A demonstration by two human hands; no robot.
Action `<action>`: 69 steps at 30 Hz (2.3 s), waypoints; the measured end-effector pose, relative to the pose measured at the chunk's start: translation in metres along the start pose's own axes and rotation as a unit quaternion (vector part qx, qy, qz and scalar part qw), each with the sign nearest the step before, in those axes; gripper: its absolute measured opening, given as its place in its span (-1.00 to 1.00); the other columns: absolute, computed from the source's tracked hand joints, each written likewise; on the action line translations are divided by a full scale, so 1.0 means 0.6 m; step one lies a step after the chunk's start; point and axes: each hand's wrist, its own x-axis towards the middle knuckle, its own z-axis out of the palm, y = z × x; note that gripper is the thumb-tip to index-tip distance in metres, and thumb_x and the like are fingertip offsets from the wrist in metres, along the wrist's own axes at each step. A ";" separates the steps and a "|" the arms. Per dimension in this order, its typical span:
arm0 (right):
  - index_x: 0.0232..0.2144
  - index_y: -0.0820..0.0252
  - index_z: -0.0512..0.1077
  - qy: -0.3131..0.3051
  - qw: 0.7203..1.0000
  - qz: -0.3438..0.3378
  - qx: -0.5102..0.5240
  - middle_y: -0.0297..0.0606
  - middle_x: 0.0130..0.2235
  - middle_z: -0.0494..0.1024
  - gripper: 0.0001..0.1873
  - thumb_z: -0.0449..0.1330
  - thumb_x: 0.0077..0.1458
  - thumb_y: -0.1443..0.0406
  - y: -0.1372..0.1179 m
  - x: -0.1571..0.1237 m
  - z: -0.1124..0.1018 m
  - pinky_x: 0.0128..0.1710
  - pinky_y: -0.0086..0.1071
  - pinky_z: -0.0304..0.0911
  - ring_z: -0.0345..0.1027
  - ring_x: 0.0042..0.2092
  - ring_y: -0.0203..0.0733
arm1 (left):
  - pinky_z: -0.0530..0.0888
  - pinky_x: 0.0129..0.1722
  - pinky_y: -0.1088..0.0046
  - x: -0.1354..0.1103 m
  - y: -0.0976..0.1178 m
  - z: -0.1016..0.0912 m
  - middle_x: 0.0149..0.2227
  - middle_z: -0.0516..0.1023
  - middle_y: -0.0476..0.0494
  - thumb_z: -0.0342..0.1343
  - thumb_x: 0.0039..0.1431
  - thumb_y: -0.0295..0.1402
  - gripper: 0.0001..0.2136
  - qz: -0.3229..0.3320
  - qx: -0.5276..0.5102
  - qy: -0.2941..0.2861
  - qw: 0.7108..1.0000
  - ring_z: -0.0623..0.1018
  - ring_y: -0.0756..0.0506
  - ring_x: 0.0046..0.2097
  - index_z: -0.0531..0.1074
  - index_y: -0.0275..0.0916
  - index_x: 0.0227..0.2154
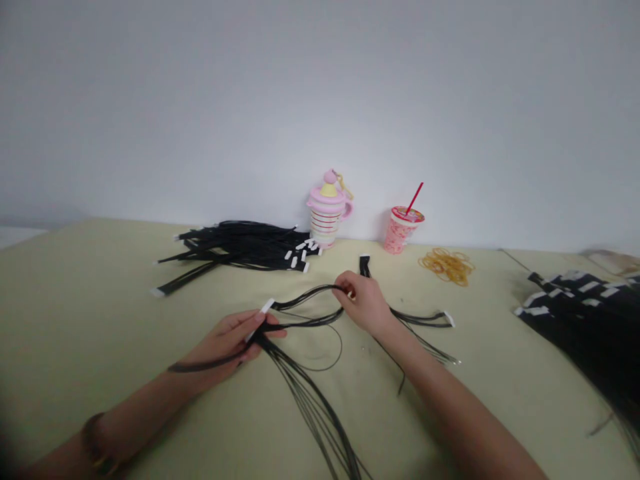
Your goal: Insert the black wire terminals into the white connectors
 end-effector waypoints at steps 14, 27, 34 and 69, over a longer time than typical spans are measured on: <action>-0.45 0.32 0.45 -0.161 0.986 0.042 0.031 -0.37 -0.55 0.33 -0.86 0.16 -0.08 0.32 0.001 -0.018 0.039 -0.53 -0.51 0.05 0.13 -0.51 -0.39 | 0.09 -0.69 0.65 0.007 -0.007 -0.007 -0.39 0.57 -0.32 0.15 0.05 -0.16 -0.69 0.010 -0.012 0.014 1.000 0.24 0.18 -0.68 0.46 -0.39 -0.39; -0.40 0.25 0.34 0.029 0.999 -0.012 -0.024 -0.30 -0.51 0.38 -0.74 0.11 0.02 0.14 0.033 0.006 0.020 -0.48 -0.42 0.15 0.24 -0.49 -0.29 | 0.11 -0.68 0.67 -0.003 -0.003 -0.001 -0.46 0.56 -0.25 0.16 0.08 -0.24 -0.74 -0.009 -0.104 -0.039 0.994 0.26 0.17 -0.67 0.47 -0.39 -0.32; -0.27 0.22 0.40 0.038 0.979 -0.100 -0.173 -0.28 -0.42 0.34 -0.76 0.21 -0.03 0.24 0.010 -0.013 0.036 -0.36 -0.36 0.12 0.18 -0.42 -0.25 | 0.18 -0.68 0.70 -0.012 0.007 -0.006 -0.42 0.56 -0.24 0.16 0.09 -0.33 -0.82 -0.064 -0.240 -0.039 0.968 0.24 0.18 -0.66 0.47 -0.36 -0.30; -0.33 0.24 0.39 -0.257 0.957 0.056 0.122 -0.47 -0.64 0.21 -0.83 0.08 -0.04 0.39 -0.110 -0.060 0.025 -0.63 -0.54 -0.11 -0.03 -0.62 -0.45 | 0.11 -0.69 0.63 -0.009 -0.006 0.013 -0.38 0.58 -0.32 0.21 0.02 -0.26 -0.76 -0.037 -0.150 -0.044 0.987 0.26 0.17 -0.68 0.50 -0.39 -0.39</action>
